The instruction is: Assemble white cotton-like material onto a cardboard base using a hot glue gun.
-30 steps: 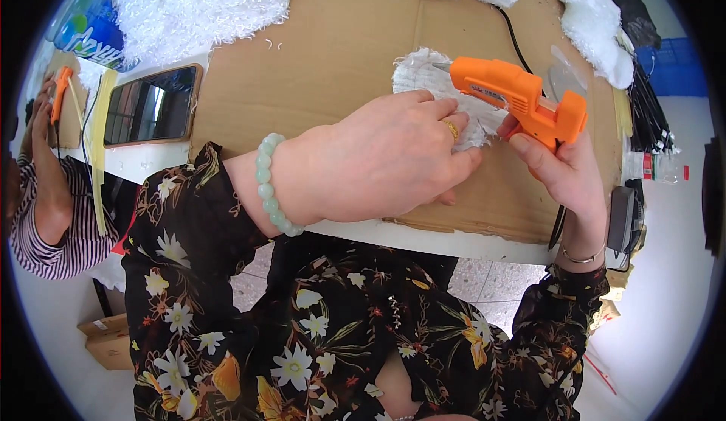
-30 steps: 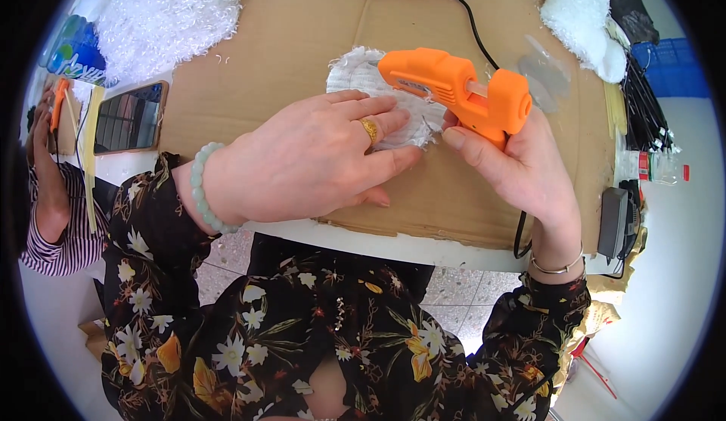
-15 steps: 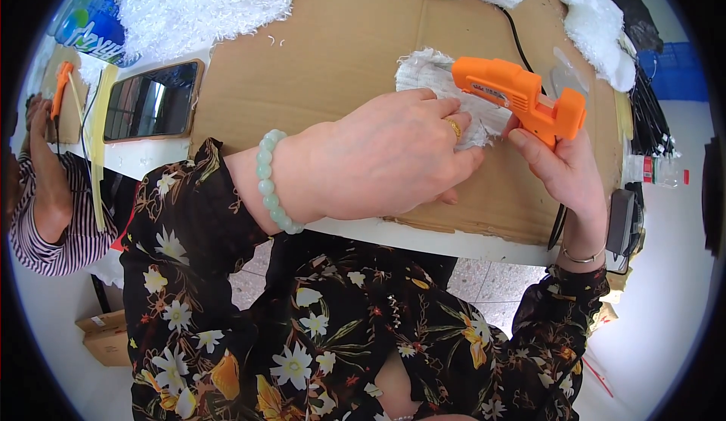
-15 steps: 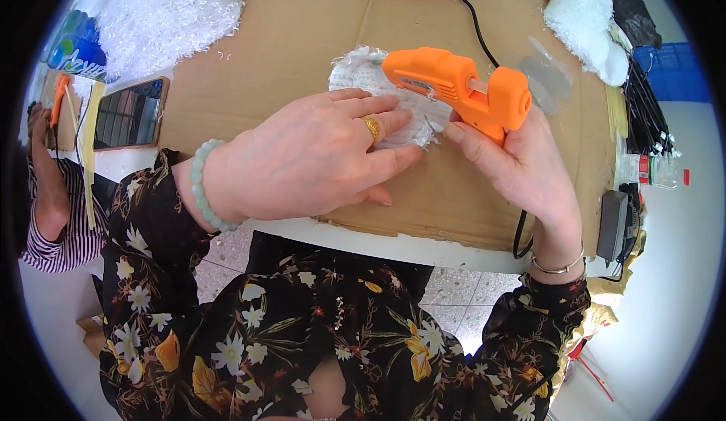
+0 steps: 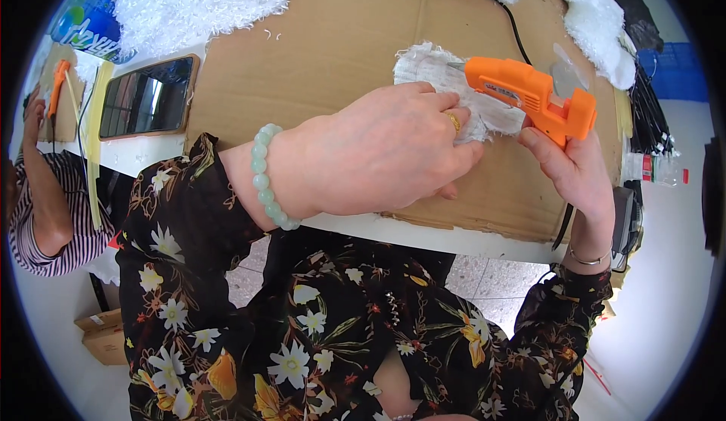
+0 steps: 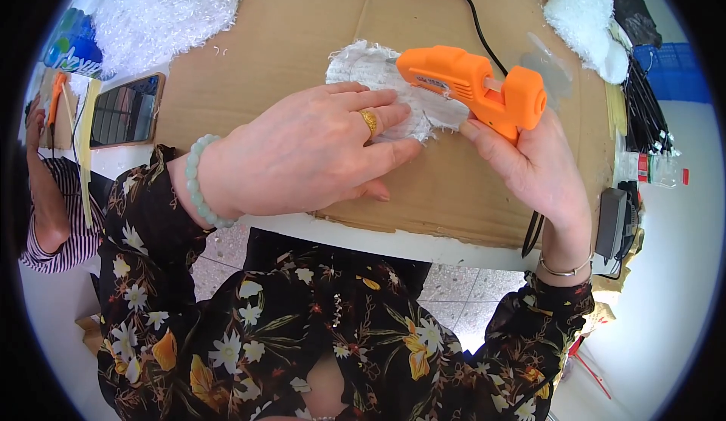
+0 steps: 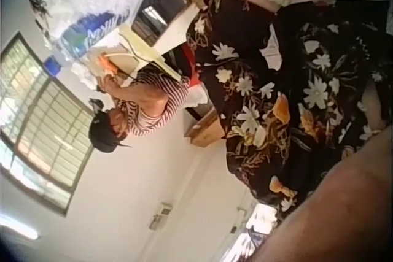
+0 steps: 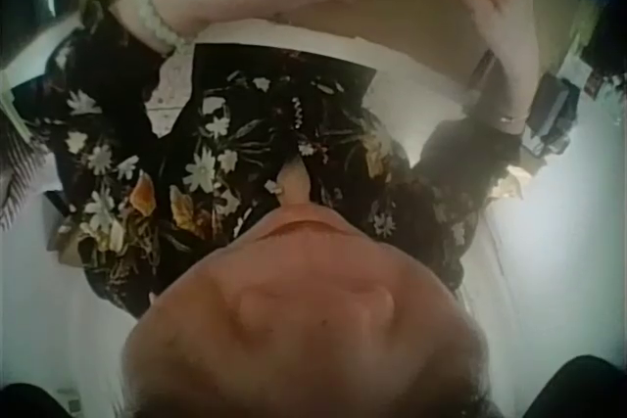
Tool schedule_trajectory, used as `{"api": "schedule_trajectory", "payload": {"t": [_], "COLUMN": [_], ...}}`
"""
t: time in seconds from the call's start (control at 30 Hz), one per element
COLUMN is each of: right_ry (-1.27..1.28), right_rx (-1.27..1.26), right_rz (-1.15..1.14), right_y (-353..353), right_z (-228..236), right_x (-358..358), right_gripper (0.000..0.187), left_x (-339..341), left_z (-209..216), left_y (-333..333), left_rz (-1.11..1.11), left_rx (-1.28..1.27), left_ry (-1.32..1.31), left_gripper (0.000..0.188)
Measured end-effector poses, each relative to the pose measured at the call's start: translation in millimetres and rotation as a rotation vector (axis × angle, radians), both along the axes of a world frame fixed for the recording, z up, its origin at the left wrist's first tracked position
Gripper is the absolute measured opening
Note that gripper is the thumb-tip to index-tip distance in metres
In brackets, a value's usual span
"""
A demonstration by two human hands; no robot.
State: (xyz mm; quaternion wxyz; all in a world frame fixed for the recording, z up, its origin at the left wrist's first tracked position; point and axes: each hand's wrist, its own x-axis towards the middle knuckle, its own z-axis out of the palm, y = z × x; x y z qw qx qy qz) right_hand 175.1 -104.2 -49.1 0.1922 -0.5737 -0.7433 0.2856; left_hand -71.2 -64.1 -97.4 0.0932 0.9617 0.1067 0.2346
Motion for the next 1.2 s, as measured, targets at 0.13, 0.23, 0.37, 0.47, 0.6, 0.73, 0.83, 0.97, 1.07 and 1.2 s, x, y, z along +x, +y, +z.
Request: {"api": "schedule_trajectory", "payload": {"t": [0.13,0.23,0.37,0.47,0.6,0.73,0.83,0.97,1.07,1.2], "right_ry": [-0.007,-0.034,-0.079,-0.089,-0.054,-0.052,-0.076,-0.053,-0.092,-0.111], "right_rx": [0.024,0.022,0.052,0.071,0.080,0.133,0.152,0.179,0.144,0.058], "right_rz": [-0.016,-0.021,-0.003,-0.011,0.001,0.053,0.062,0.085,0.081,0.062], "right_y": [1,-1,-2,-3,-1,5,8,12,11,6], "right_z": [1,5,5,3,6,2,2,4,9,16], "right_x": [3,3,6,8,3,-2,-3,-7,-6,1], "right_gripper": [0.015,0.016,0.017,0.017,0.018,0.018,0.017,0.017,0.018,0.017], "left_x": [0,-1,0,1,1,0,1,1,1,1], "left_z": [-1,1,0,-1,0,1,1,-2,-4,-3], "left_y": [2,1,1,1,1,1,1,1,2,1], "left_rz": [-0.001,0.001,0.004,0.004,0.000,0.001,-0.008,-0.003,0.001,0.008], "left_rx": [-0.004,-0.007,0.002,0.000,-0.013,0.000,-0.010,0.005,0.014,0.010], "left_ry": [-0.008,0.017,0.015,0.003,0.001,0.006,0.011,-0.003,-0.022,0.004], "left_gripper": [0.031,0.030,0.030,0.030,0.031,0.031,0.032,0.031,0.030,0.028]}}
